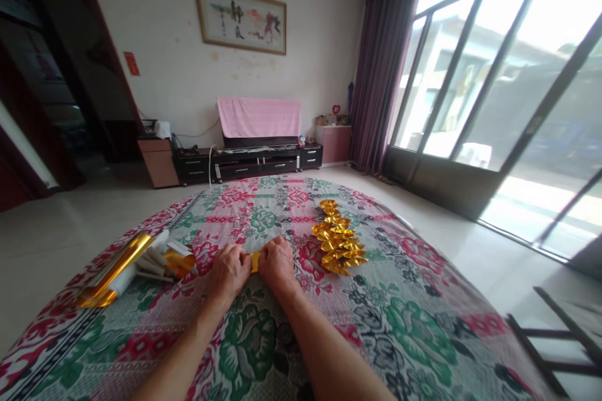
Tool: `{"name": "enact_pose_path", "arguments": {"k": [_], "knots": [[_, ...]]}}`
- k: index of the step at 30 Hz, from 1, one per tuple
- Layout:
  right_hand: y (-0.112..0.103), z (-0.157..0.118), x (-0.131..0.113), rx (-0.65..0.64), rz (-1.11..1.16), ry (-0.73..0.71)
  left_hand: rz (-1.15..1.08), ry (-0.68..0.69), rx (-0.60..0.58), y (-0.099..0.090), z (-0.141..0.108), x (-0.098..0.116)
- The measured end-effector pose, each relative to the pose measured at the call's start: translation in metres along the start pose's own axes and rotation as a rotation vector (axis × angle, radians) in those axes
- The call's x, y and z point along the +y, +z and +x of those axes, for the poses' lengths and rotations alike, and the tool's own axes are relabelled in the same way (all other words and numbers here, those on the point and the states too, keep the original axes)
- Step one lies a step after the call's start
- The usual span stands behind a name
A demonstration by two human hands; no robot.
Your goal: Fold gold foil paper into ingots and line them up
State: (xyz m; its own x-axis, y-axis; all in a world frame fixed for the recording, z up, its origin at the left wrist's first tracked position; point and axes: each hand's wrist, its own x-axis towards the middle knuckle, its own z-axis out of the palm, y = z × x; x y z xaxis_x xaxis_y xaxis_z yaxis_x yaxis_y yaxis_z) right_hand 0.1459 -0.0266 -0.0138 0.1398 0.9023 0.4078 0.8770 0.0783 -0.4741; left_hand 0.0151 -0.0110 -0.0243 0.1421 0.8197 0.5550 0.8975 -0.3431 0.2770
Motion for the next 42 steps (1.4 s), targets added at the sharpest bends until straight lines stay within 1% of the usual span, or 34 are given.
{"name": "enact_pose_path", "arguments": {"k": [5, 11, 15, 19, 27, 36, 42], "knots": [[-0.001, -0.001, -0.001, -0.004, -0.005, -0.012, -0.048, 0.024, -0.012, 0.001, 0.0, -0.002], [0.002, -0.002, 0.001, 0.011, 0.049, -0.012, -0.04, 0.035, -0.037, -0.002, 0.001, -0.001], [-0.001, -0.001, 0.002, -0.003, 0.054, -0.034, -0.043, 0.071, -0.034, 0.001, 0.001, -0.004], [-0.004, -0.001, 0.002, -0.025, 0.015, -0.065, -0.05, 0.076, -0.039, 0.003, 0.001, -0.007], [-0.008, -0.01, 0.005, -0.032, 0.028, -0.118, -0.063, 0.138, -0.061, -0.001, -0.003, -0.006], [-0.014, -0.019, 0.007, -0.076, -0.033, -0.215, -0.068, 0.212, -0.097, -0.005, -0.01, -0.01], [-0.021, -0.023, 0.005, -0.133, -0.064, -0.214, -0.022, 0.205, -0.124, -0.006, -0.012, -0.012]]}}
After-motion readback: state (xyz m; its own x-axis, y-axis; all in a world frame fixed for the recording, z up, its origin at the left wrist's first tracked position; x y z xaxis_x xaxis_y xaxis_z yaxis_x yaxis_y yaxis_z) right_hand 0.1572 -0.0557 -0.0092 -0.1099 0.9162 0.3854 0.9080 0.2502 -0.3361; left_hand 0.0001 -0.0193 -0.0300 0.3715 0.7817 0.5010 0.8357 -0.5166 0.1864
